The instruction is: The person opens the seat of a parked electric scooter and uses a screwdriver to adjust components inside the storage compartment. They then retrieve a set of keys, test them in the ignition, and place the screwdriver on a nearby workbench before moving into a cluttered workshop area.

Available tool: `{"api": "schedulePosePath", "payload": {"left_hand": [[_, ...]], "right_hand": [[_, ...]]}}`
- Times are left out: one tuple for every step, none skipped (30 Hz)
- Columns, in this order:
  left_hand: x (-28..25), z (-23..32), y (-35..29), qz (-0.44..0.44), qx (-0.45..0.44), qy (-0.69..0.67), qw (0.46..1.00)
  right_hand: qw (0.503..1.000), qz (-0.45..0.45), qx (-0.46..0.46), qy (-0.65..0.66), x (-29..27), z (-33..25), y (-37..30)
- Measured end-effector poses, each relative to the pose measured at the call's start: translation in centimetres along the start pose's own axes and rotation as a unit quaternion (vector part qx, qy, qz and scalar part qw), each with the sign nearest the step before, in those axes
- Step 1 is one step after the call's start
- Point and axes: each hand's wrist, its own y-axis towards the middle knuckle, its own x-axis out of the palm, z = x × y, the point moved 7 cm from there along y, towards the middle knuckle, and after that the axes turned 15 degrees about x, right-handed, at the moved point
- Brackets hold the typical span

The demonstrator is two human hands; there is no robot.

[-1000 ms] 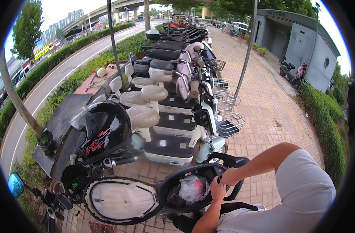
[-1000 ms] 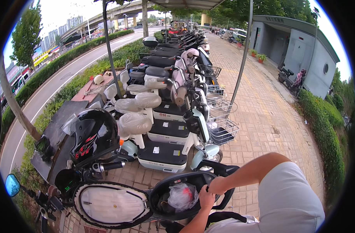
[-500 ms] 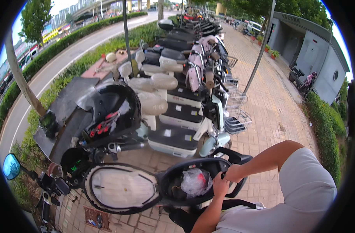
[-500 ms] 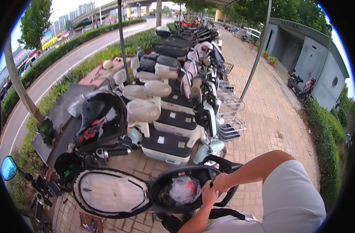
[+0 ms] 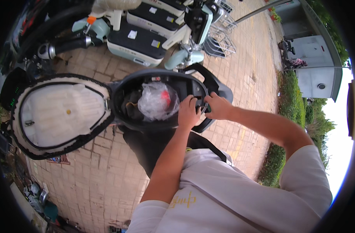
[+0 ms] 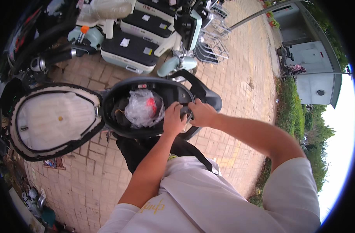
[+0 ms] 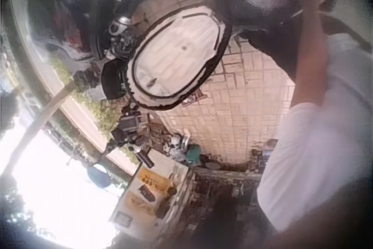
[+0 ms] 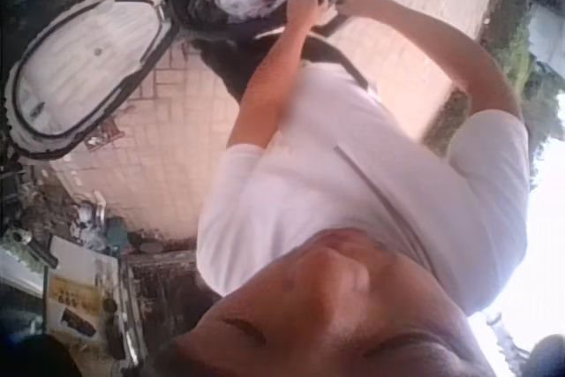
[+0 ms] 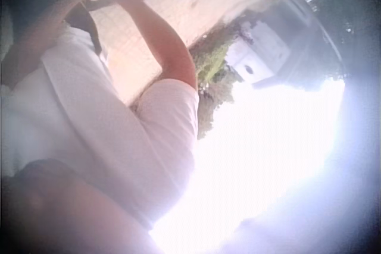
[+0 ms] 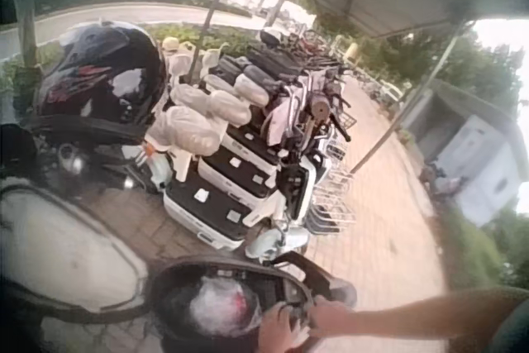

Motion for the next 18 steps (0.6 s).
{"api": "schedulePosePath", "payload": {"left_hand": [[0.1,-0.2,0.0,-0.007,-0.009,-0.004,1.0],[0.2,-0.4,0.0,-0.002,-0.013,-0.006,1.0],[0.3,-0.5,0.0,-0.004,-0.021,-0.008,1.0],[0.3,-0.7,0.0,-0.004,-0.03,-0.01,0.999],[0.6,-0.9,-0.1,-0.028,-0.048,-0.007,0.998],[0.6,-0.9,-0.1,-0.025,-0.048,-0.01,0.998],[0.6,-1.1,-0.1,-0.028,-0.057,-0.013,0.998],[0.8,-1.2,-0.2,-0.039,-0.071,-0.02,0.997],[0.7,-1.3,-0.2,-0.037,-0.077,-0.028,0.996],[0.7,-1.5,-0.2,-0.041,-0.086,-0.039,0.995],[0.8,-1.8,-0.4,-0.053,-0.102,-0.052,0.992],[0.8,-1.9,-0.4,-0.052,-0.104,-0.062,0.991],[0.9,-2.1,-0.4,-0.059,-0.112,-0.073,0.989],[1.2,-2.3,-0.6,-0.08,-0.125,-0.087,0.985],[1.1,-2.3,-0.4,-0.07,-0.116,-0.086,0.987],[1.1,-2.3,-0.5,-0.073,-0.114,-0.089,0.987],[1.4,-2.4,-0.6,-0.091,-0.123,-0.092,0.984],[1.2,-2.3,-0.5,-0.08,-0.112,-0.087,0.987]], "right_hand": [[0.993,-0.092,-0.042,-0.061,1.0,-0.3,0.1],[0.985,-0.098,-0.091,-0.111,1.2,-1.0,0.3],[0.972,-0.099,-0.138,-0.162,1.4,-1.5,0.4],[0.952,-0.103,-0.181,-0.223,1.7,-2.1,0.5],[0.948,-0.16,-0.158,-0.224,2.1,-1.8,0.9],[0.949,-0.17,-0.156,-0.214,2.1,-2.1,1.0],[0.948,-0.18,-0.153,-0.215,2.2,-2.3,1.0],[0.947,-0.184,-0.152,-0.218,2.2,-2.5,1.0],[0.946,-0.192,-0.149,-0.215,2.2,-2.6,0.9],[0.946,-0.191,-0.149,-0.214,2.1,-2.7,0.8],[0.945,-0.202,-0.153,-0.207,2.2,-2.8,0.7],[0.952,-0.187,-0.136,-0.199,2.0,-2.7,0.8],[0.958,-0.18,-0.124,-0.186,2.0,-2.6,0.9],[0.962,-0.173,-0.105,-0.183,2.0,-2.5,0.9],[0.979,-0.164,-0.042,-0.113,1.8,-1.9,1.4],[0.986,-0.154,0.029,-0.055,1.7,-1.3,1.6],[0.986,-0.132,0.104,-0.007,1.6,-0.5,1.7],[0.973,-0.135,0.176,0.065,2.0,0.3,1.5]]}}
